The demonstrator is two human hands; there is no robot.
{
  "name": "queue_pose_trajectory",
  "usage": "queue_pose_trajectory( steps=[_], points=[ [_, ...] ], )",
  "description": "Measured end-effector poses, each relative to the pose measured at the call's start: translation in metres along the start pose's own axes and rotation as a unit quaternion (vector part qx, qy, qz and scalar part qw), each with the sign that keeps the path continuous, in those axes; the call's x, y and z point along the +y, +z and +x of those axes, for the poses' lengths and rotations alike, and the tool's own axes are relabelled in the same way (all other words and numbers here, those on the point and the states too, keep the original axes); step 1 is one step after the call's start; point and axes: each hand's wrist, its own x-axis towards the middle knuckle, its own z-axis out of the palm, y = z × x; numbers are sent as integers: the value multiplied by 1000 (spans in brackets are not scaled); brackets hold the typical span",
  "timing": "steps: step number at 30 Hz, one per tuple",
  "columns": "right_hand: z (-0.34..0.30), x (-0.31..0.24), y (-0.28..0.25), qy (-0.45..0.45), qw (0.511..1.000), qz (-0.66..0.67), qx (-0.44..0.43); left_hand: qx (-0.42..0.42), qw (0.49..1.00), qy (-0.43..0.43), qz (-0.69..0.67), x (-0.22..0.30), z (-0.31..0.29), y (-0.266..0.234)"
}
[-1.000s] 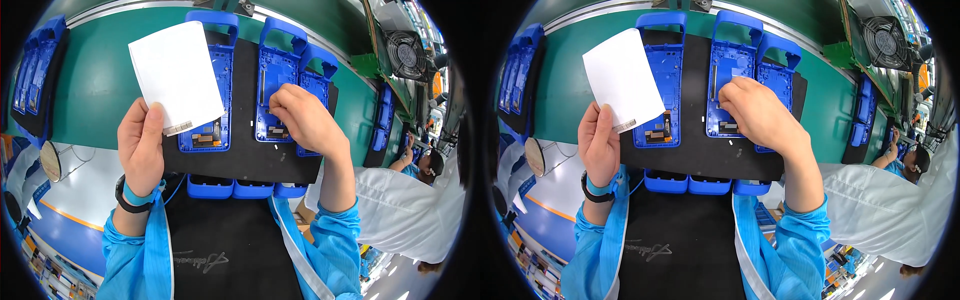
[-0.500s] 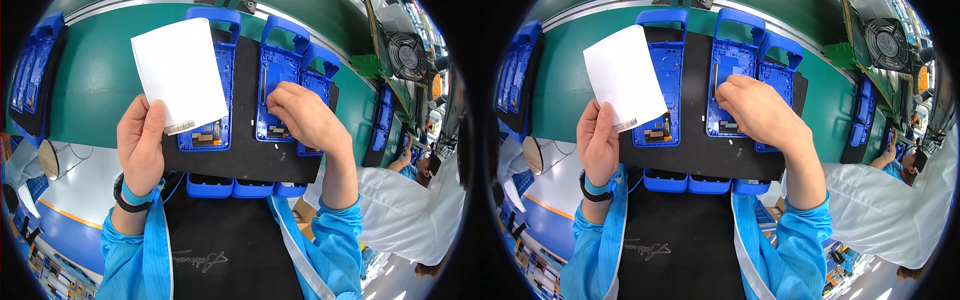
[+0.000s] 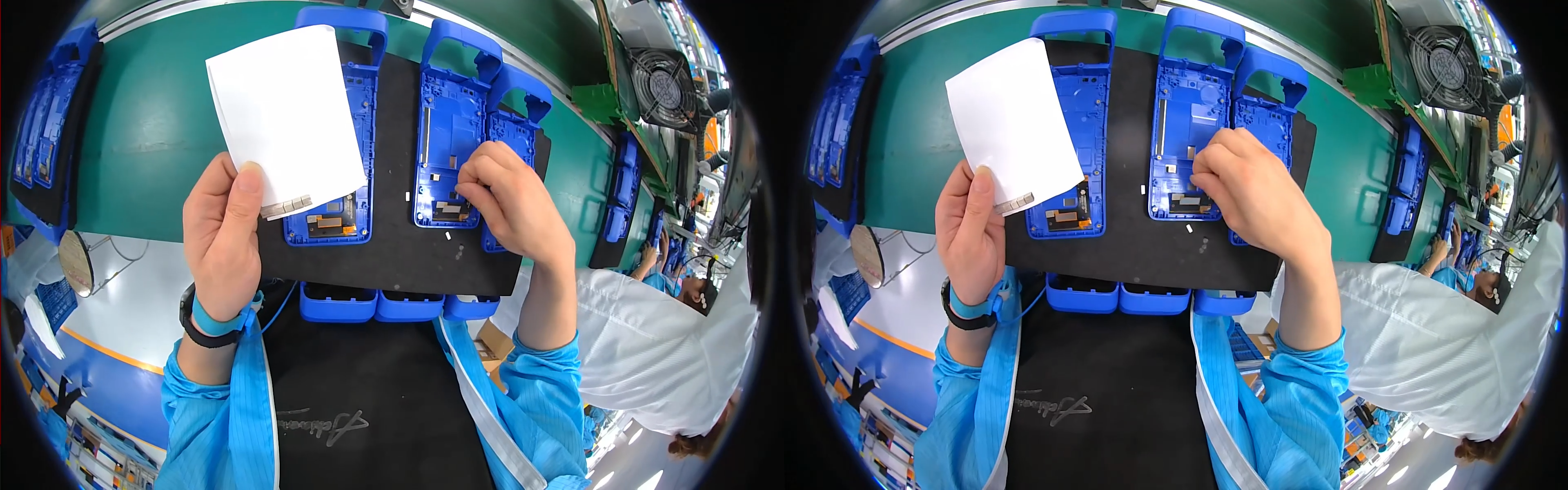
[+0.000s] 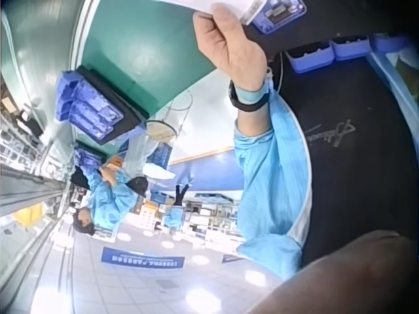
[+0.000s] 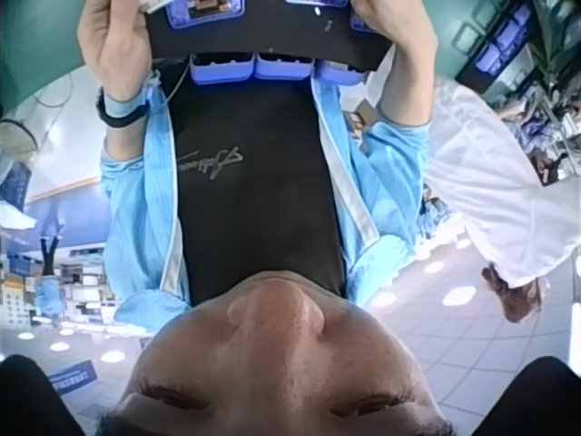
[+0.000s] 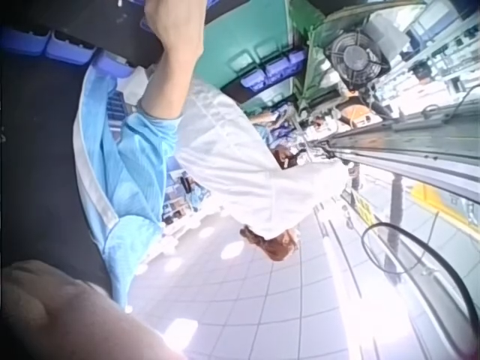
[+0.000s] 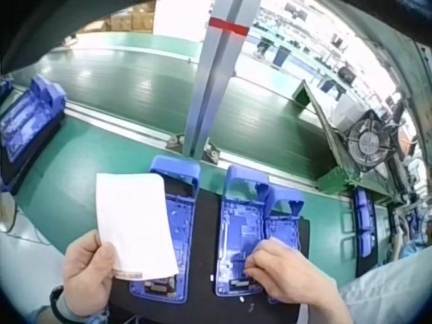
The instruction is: The person applies protective stickers to the interior of electronic device frames by hand, working on an assembly line.
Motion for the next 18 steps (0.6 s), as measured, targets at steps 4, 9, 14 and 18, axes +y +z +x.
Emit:
queue_pose_trajectory(
  steps=[4, 9, 14, 18],
  points=[
    [-3, -3, 1, 0, 1000, -24, -11, 2, 1000, 9, -3, 0, -1, -1],
    [-7, -4, 7, -9, 999, -36, -1, 44, 999, 24, 18, 4, -5, 9],
    [-8, -7, 12, -15, 999, -48, 7, 42, 998, 32, 27, 4, -10, 7],
    [-8, -8, 13, -19, 998, -60, 10, 44, 998, 36, 18, 5, -10, 7]
  ],
)
